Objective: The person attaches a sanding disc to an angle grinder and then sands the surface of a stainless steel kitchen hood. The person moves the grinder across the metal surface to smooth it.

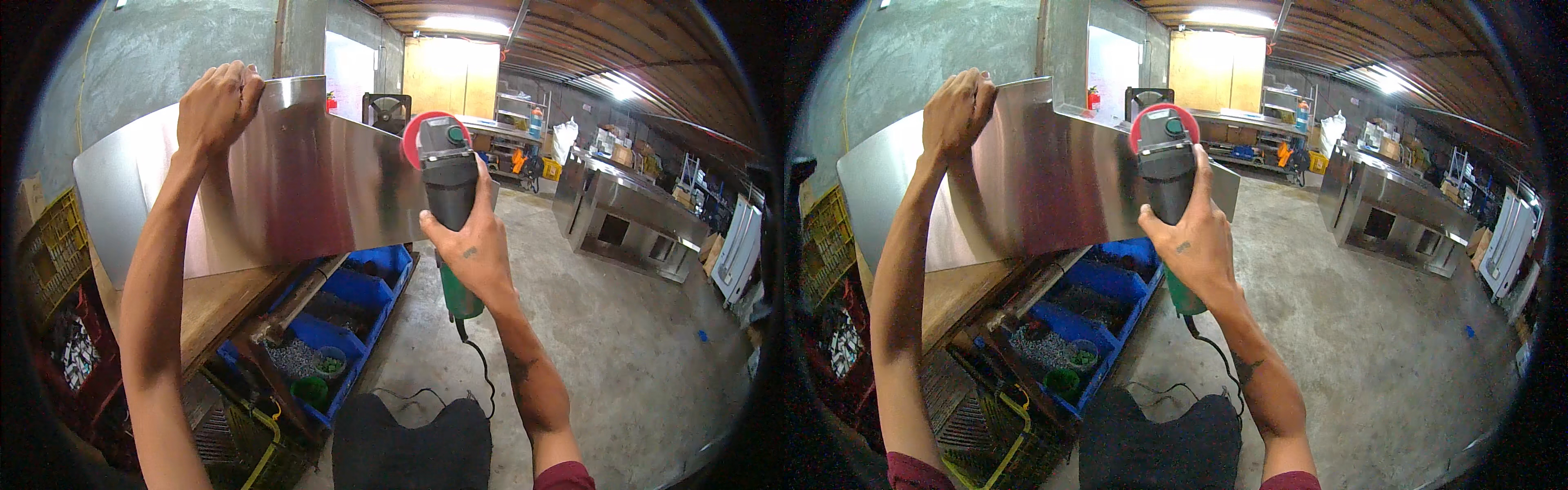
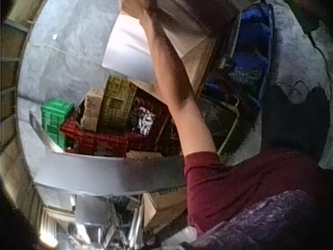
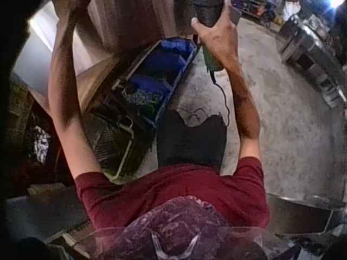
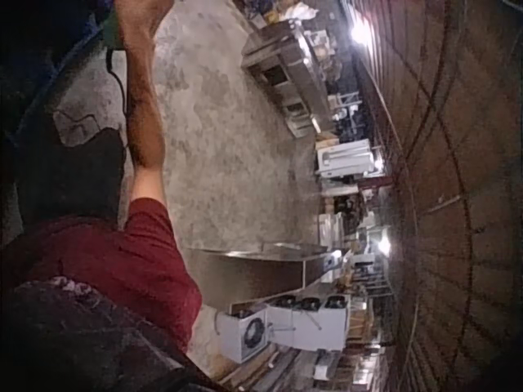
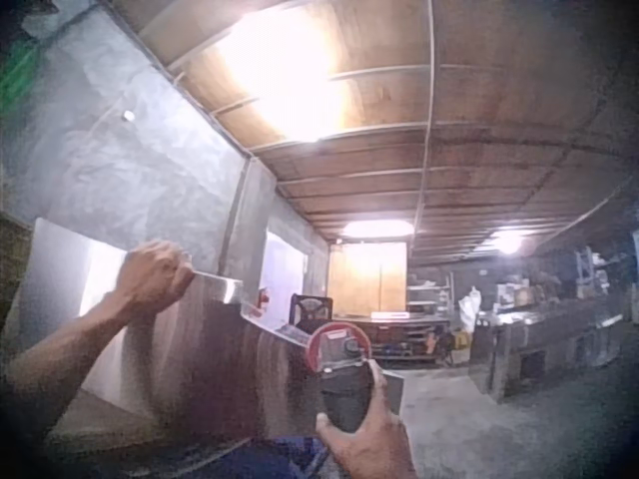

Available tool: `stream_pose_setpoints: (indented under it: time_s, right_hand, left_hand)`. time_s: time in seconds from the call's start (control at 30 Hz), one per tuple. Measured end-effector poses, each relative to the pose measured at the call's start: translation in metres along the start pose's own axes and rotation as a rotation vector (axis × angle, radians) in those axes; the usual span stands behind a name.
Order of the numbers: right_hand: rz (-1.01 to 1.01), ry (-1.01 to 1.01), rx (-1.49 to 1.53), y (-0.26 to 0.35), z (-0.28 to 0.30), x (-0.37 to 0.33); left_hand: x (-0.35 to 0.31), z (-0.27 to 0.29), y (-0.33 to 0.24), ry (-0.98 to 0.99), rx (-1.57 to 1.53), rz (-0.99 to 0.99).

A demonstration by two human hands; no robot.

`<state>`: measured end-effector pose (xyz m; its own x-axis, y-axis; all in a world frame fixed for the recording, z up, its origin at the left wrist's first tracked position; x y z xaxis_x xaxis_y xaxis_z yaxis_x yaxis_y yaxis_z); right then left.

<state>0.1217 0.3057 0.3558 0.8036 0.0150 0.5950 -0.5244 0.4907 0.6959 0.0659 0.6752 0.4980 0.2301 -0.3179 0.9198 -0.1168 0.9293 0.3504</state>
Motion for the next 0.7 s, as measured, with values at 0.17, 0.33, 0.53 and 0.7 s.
stream_pose_setpoints:
  time_s: [0.17,0.33,0.53,0.7]
  right_hand:
    - [0.044,-0.028,0.001,0.006,-0.012,0.003]
    - [0.123,0.012,0.038,0.031,-0.017,-0.001]
    - [0.190,0.032,0.045,0.054,-0.025,-0.001]
    - [0.159,0.067,0.062,0.069,-0.029,-0.002]
  left_hand:
    - [0.005,0.000,0.015,-0.044,0.013,-0.017]
    - [0.005,0.004,0.008,-0.016,0.002,-0.001]
    - [0.007,0.017,-0.004,-0.048,0.012,-0.023]
    - [0.008,0.019,0.001,-0.063,0.007,-0.037]
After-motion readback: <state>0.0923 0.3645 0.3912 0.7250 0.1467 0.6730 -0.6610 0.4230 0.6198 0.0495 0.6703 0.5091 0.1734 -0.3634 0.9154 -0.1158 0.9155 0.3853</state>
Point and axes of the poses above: each hand's wrist, its own x-axis towards the middle knuckle, its own z-axis out of the back of the hand, y = z × x, the point moved 9 cm from there along x, towards the middle knuckle, and after that the axes turned 14 degrees about -z, right-handed, at the moved point
